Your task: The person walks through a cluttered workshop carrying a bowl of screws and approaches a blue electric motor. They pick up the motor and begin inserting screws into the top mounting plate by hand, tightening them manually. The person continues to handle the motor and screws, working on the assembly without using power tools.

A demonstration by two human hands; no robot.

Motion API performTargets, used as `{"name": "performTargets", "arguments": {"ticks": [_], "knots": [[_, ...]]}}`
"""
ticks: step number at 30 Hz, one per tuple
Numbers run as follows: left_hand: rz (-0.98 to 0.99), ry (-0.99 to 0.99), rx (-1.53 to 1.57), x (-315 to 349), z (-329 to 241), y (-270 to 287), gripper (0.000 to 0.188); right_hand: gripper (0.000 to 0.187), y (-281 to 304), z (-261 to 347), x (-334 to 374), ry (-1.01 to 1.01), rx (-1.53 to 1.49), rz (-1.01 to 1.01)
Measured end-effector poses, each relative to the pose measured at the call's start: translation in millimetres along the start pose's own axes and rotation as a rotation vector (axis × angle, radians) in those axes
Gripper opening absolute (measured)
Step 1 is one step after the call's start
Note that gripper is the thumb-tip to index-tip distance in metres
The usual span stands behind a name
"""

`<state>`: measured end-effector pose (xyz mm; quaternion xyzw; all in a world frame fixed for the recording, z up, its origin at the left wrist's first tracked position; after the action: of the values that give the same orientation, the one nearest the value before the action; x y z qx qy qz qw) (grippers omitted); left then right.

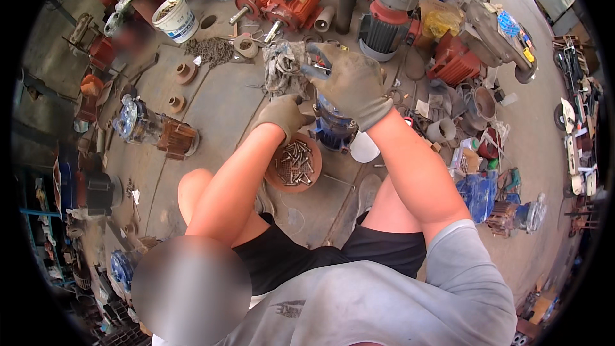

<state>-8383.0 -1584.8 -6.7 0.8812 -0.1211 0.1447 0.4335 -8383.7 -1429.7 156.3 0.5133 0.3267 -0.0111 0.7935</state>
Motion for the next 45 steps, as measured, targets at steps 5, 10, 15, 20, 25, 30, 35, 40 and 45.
{"name": "performTargets", "arguments": {"ticks": [5, 10, 15, 20, 25, 30, 35, 40, 45], "knots": [[-0.008, -0.061, 0.023, -9.0, -1.1, -23.3, 0.065, 0.040, -34.5, -22.6, 4.6, -0.106, -0.375, 0.207], [-0.113, -0.162, -0.010, -19.3, -5.5, -41.9, 0.047, 0.029, -51.4, -36.9, -2.1, -0.169, -0.629, 0.105], [-0.195, -0.241, -0.111, -23.6, -4.8, -46.9, 0.038, 0.027, -31.2, -23.3, -1.8, -0.022, -0.338, -0.096], [-0.175, -0.208, -0.178, -26.1, 2.5, -55.1, 0.026, 0.031, -20.6, 6.0, 15.2, 0.025, -0.026, -0.086], [-0.171, -0.192, -0.159, -16.5, -0.8, -44.1, 0.014, 0.032, -41.1, -4.3, 10.1, 0.050, -0.306, -0.017], [0.041, -0.032, -0.028, 29.3, -11.0, -23.6, 0.030, 0.022, -41.7, -3.1, 15.4, 0.071, -0.310, 0.178], [-0.082, -0.129, 0.347, 92.8, 6.7, 71.5, 0.032, 0.024, -20.9, 26.3, -2.4, -0.147, -0.692, 0.179], [-0.167, 0.035, 0.275, 121.8, 103.8, 110.5, 0.030, 0.035, -71.4, 128.2, -49.3, -0.111, -0.974, 0.276], [0.088, 0.256, 0.105, 144.9, 165.5, 125.1, 0.036, 0.031, -153.4, 338.8, -97.4, 0.255, -0.950, 0.554]]}}
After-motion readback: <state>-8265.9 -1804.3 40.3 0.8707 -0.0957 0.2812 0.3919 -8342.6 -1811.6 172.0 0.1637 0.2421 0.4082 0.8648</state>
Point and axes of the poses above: each hand's wrist, its own x-axis away from the middle knuckle, its own y-axis out of the back of the hand, z = x × y, the point moved 9 cm from there along -x, towards the middle knuckle, and after that the axes turned 14 degrees about x, right-handed, at the moved point
